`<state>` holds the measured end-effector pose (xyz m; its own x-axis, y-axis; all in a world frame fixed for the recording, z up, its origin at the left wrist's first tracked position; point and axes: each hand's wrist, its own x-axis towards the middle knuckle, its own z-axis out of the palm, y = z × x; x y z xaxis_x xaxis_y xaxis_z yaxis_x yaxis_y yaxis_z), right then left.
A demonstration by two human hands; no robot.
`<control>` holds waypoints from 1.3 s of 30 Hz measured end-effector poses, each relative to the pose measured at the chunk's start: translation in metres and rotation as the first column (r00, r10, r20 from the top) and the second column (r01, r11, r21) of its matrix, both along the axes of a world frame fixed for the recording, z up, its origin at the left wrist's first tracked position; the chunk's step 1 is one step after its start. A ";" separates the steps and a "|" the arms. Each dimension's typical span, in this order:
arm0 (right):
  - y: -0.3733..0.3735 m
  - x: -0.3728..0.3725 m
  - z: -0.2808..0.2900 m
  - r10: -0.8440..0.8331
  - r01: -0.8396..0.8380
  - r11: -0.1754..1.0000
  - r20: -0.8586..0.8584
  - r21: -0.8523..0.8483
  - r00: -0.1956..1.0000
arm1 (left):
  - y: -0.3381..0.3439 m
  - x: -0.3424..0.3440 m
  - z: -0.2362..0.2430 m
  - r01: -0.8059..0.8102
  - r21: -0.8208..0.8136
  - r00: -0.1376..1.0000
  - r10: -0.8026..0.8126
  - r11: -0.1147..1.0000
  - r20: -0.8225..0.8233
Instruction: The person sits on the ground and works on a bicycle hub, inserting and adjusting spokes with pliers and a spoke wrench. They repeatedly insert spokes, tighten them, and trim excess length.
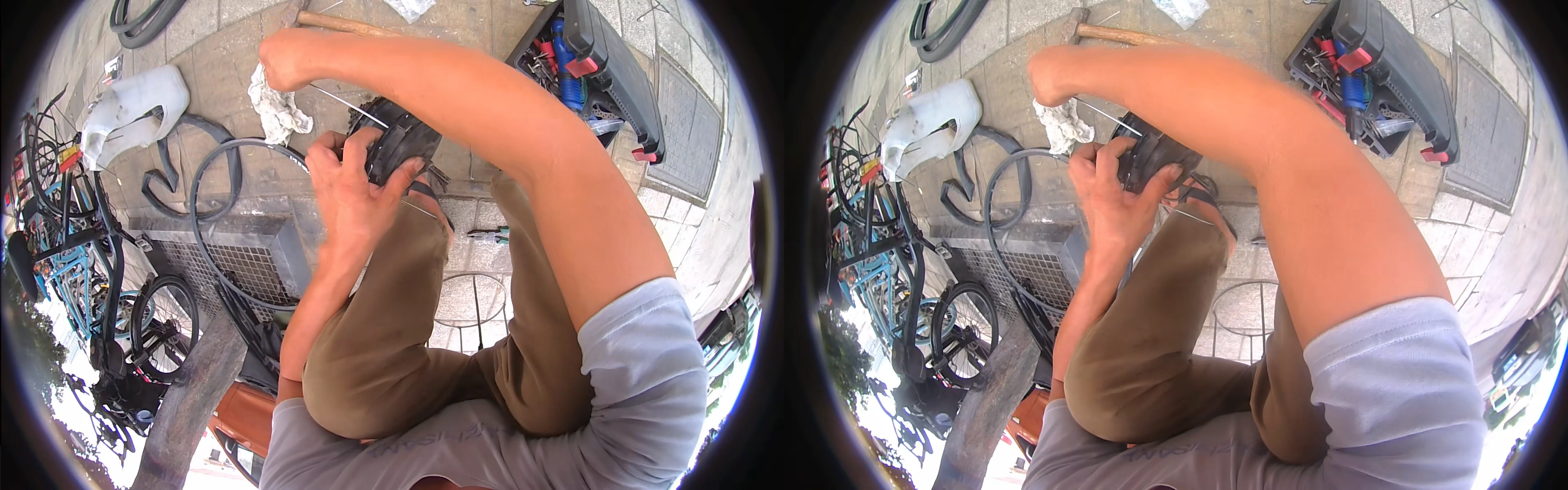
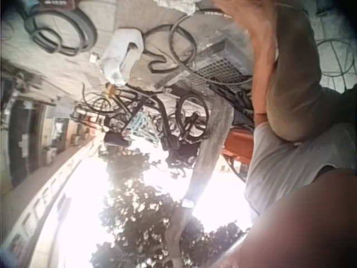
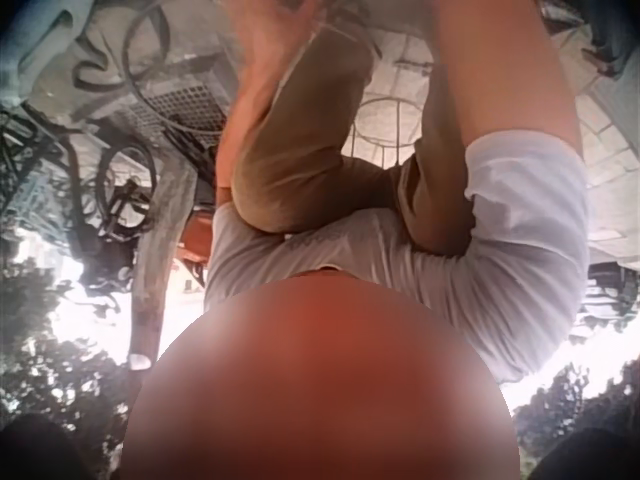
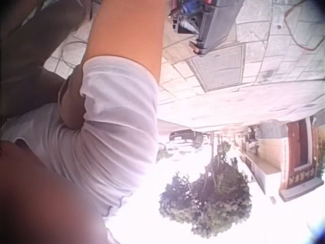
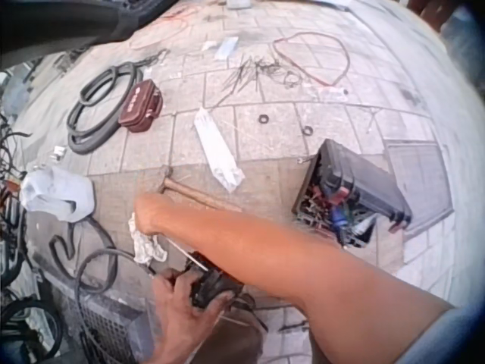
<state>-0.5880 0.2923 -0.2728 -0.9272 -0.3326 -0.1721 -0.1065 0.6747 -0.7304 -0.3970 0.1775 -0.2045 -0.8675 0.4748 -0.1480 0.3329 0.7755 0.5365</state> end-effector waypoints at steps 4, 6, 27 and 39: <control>-0.014 0.007 0.002 0.090 -0.093 0.994 -0.072 -0.048 0.993 | 0.000 0.001 0.002 -0.001 0.018 1.000 0.000 1.000 0.021; -0.014 0.015 0.005 0.152 -0.152 0.988 -0.191 0.015 0.970 | 0.000 0.001 0.003 -0.014 0.026 0.998 0.013 1.000 0.054; -0.027 0.021 -0.017 0.080 -0.072 0.990 -0.057 0.124 0.995 | -0.013 0.002 -0.004 -0.092 0.103 0.994 0.085 0.990 0.070; -0.005 0.033 0.043 0.339 -0.274 0.904 -0.158 0.329 0.928 | -0.010 0.000 -0.002 -0.078 0.076 0.996 0.074 0.994 0.055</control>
